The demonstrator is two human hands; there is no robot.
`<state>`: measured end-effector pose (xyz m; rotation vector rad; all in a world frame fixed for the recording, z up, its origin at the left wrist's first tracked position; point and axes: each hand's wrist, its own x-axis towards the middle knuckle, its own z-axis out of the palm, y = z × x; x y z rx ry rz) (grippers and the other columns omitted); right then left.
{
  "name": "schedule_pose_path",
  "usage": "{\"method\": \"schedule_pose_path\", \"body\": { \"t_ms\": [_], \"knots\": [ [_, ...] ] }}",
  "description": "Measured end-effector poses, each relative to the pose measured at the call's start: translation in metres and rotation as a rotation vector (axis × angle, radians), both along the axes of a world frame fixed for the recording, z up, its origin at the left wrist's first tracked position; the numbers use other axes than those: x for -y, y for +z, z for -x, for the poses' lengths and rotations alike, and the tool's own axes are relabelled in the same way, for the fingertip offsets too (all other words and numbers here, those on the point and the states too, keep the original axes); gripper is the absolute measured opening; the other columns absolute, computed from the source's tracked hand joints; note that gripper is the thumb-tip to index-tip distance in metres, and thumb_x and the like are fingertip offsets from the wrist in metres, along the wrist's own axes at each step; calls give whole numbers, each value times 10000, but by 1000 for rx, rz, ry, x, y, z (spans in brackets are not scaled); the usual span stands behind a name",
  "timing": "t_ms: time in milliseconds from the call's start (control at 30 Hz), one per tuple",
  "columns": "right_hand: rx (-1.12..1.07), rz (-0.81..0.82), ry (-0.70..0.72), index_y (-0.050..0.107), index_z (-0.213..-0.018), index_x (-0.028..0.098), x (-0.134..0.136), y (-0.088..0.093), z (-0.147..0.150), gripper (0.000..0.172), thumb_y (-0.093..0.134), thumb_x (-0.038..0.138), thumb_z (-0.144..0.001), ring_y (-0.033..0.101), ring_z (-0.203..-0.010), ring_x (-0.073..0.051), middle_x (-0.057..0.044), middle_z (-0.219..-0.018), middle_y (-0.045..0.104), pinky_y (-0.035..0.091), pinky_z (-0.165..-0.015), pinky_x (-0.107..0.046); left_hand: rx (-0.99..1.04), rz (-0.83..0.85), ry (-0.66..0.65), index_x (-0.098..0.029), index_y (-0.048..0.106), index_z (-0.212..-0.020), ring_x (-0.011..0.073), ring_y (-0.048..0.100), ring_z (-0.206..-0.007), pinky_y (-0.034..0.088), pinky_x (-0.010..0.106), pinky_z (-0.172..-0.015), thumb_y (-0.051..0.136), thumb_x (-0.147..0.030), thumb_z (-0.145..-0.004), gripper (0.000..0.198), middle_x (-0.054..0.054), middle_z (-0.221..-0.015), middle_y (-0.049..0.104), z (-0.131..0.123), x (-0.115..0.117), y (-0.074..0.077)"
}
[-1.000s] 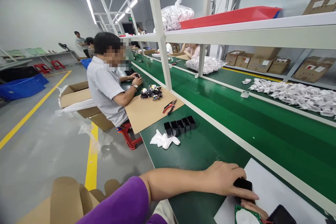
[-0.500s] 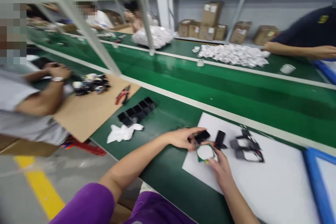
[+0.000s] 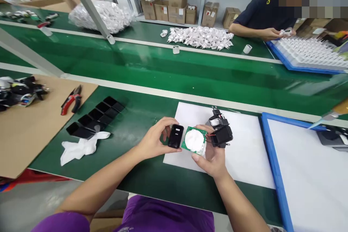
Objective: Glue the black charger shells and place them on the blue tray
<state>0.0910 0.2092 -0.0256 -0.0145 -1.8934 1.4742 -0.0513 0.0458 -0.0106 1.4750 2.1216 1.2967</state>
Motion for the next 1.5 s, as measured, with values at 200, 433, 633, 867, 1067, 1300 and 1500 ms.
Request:
{"method": "schedule_pose_path", "body": {
  "t_ms": [200,433,633,867,1067,1300,1500],
  "knots": [
    [-32,24,82,500,-1253,215,11,7,-1,527,680,349,-775,626,-981,-247,-110,-1073,602,558,-815,-395,-36,-14,-24,-224,467,-1199,136,579,-767,478,233,-563,749,-439,-718,597,88,-1170,565,-3,2,1],
    [-31,74,128,481,-1193,243,13,5,-3,536,735,234,-721,597,-1065,-273,-105,-1114,591,521,-879,-458,-125,-35,-33,-224,449,-1232,160,609,-875,528,264,-677,720,-423,-757,582,82,-1171,564,-4,4,3],
    [-8,-54,81,515,-1217,241,10,7,-6,580,759,217,-691,571,-1108,-283,-114,-1172,577,509,-907,-473,-128,-26,-45,-236,437,-1255,155,597,-875,521,245,-640,710,-372,-767,576,80,-1186,539,-6,3,3],
    [29,-233,8,542,-1240,220,11,16,-7,578,757,260,-706,617,-1069,-302,-114,-1107,642,532,-895,-497,-92,-24,-90,-237,431,-1262,155,588,-867,504,233,-612,705,-348,-769,574,87,-1197,533,-7,2,2],
    [19,-324,-38,544,-1250,209,13,23,-5,569,743,246,-718,640,-1060,-303,-127,-1097,663,553,-892,-496,-96,-21,-109,-236,432,-1271,158,594,-864,526,269,-695,698,-377,-780,576,92,-1195,542,-9,1,3],
    [-16,-386,-70,569,-1205,200,15,30,-3,533,757,223,-706,670,-1000,-312,-132,-1035,688,587,-827,-485,-67,-1,-115,-234,446,-1272,172,604,-877,537,284,-695,681,-410,-783,570,98,-1197,544,-8,0,1],
    [0,-437,-81,568,-1200,194,15,33,-4,552,775,207,-689,680,-972,-315,-132,-1032,693,590,-811,-482,-75,-11,-132,-228,444,-1272,174,609,-899,538,275,-702,675,-379,-797,549,103,-1209,544,-8,0,1]
  ]
}}
